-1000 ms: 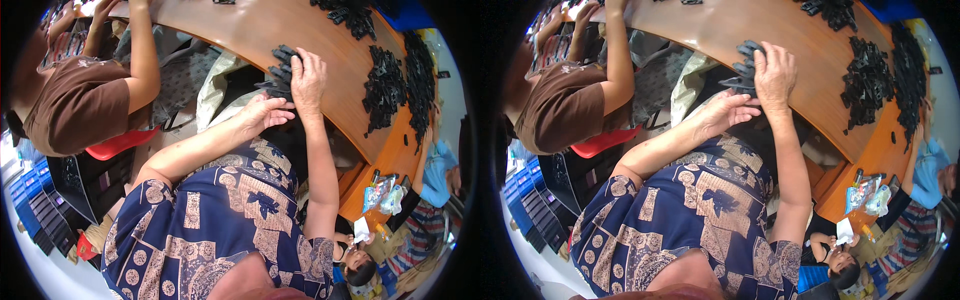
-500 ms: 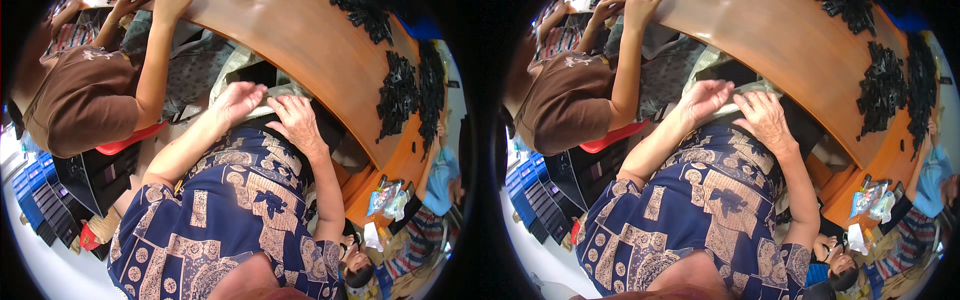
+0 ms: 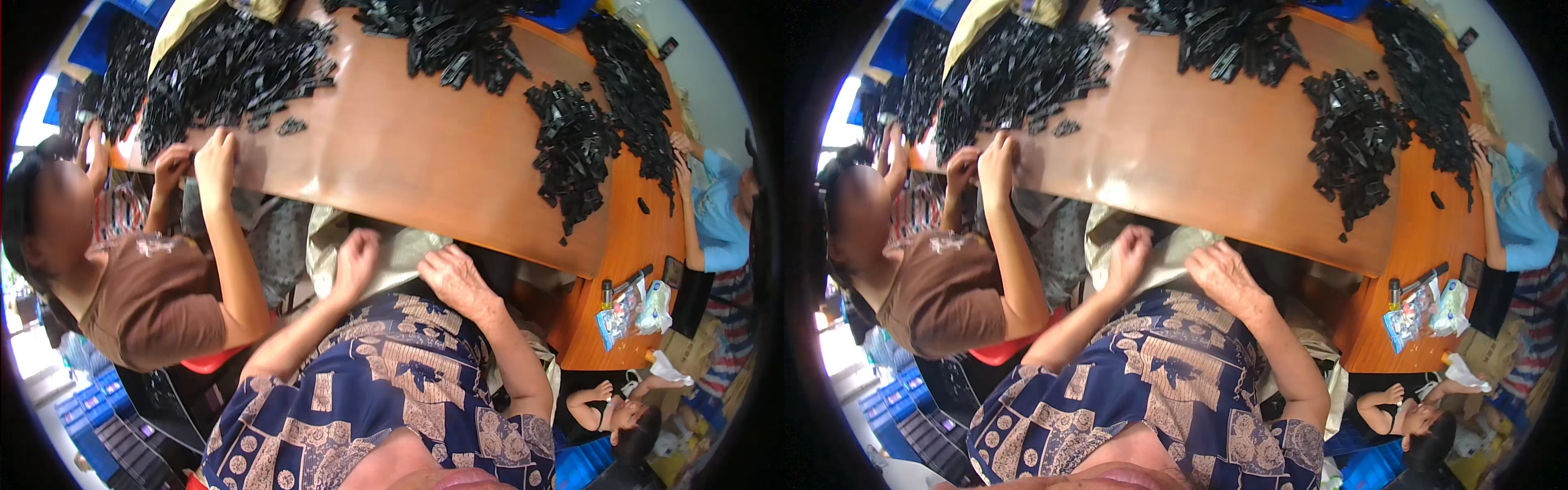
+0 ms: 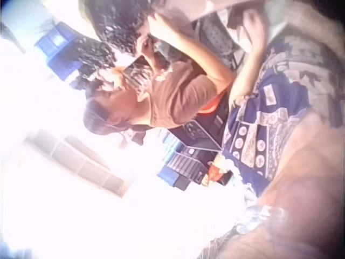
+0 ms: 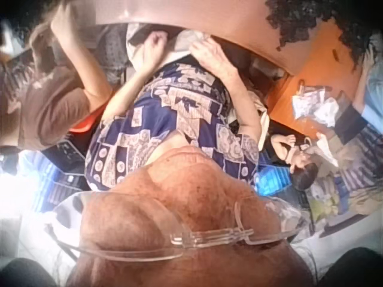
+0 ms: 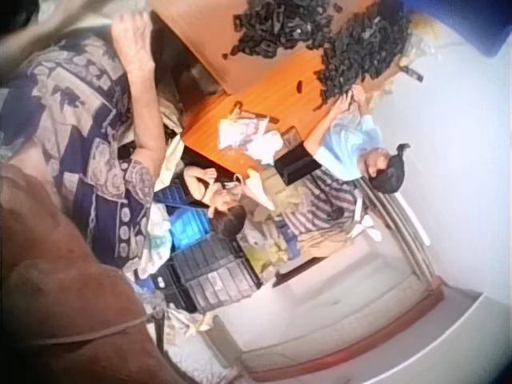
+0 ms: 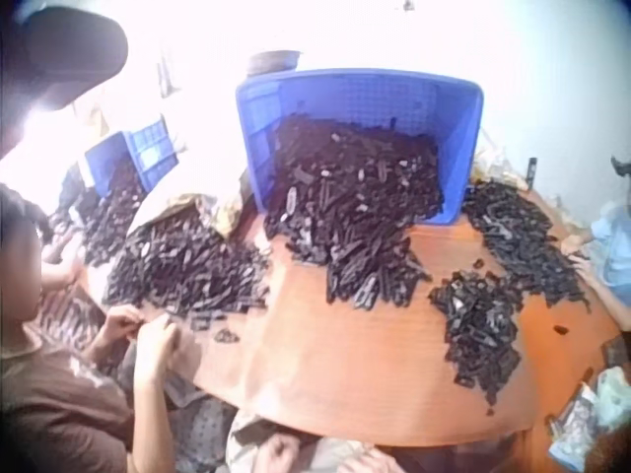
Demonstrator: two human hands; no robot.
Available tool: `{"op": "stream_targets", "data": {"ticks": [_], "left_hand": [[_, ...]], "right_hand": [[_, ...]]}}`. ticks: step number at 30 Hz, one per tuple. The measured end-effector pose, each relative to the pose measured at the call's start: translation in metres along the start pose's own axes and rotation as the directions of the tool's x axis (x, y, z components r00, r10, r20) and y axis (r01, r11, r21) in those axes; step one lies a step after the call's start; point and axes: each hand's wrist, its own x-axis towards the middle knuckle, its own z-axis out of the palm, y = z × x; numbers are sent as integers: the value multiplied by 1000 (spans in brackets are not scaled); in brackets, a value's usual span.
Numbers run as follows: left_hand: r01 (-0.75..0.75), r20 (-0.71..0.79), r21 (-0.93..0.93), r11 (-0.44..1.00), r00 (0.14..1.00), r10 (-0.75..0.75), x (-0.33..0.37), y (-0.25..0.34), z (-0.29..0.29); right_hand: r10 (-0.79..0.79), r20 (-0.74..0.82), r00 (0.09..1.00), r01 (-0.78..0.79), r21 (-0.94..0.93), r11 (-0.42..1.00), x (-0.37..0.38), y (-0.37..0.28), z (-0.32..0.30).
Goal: The person assembles black plastic components by fitting smaller plastic pieces together by hand and arranging the assembled parts in stacks on the table.
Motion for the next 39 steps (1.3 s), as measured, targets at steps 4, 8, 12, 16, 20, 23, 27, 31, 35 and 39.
{"op": "stream_targets", "data": {"ticks": [4, 8, 12, 16, 20, 23, 27, 31, 35, 39], "left_hand": [[-746, 163, 346, 569, 645, 746, -2, 93, 17], [-652, -71, 456, 606, 652, 755, 101, 149, 31], [-616, -347, 432, 659, 561, 752, 252, 184, 50], [-559, -421, 510, 654, 500, 756, 373, 219, 33], [-361, -464, 704, 612, 418, 781, 442, 251, -9], [-206, -488, 728, 654, 514, 706, 473, 264, -39], [-10, -426, 764, 645, 743, 517, 495, 270, -49], [-196, -352, 669, 717, 766, 537, 512, 269, -58], [-155, -426, 638, 754, 744, 514, 509, 272, -45], [-191, -439, 585, 788, 743, 506, 489, 255, -12]], "right_hand": [[24, -272, 962, 47, 251, 967, 30, 12, -34], [278, -578, 767, -128, 287, 949, 101, 82, -90], [480, -684, 550, -348, 334, 876, 147, 203, -111], [482, -744, 463, -502, 229, 834, 175, 268, -118], [600, -643, 476, -648, 204, 734, 202, 289, -108], [624, -598, 503, -684, 166, 710, 216, 303, -108], [683, -517, 516, -716, 178, 675, 224, 335, -119], [623, -477, 620, -528, 335, 781, 250, 359, -124], [639, -360, 680, -533, 356, 768, 272, 354, -129], [565, -415, 713, -524, 220, 823, 262, 368, -120]]}}
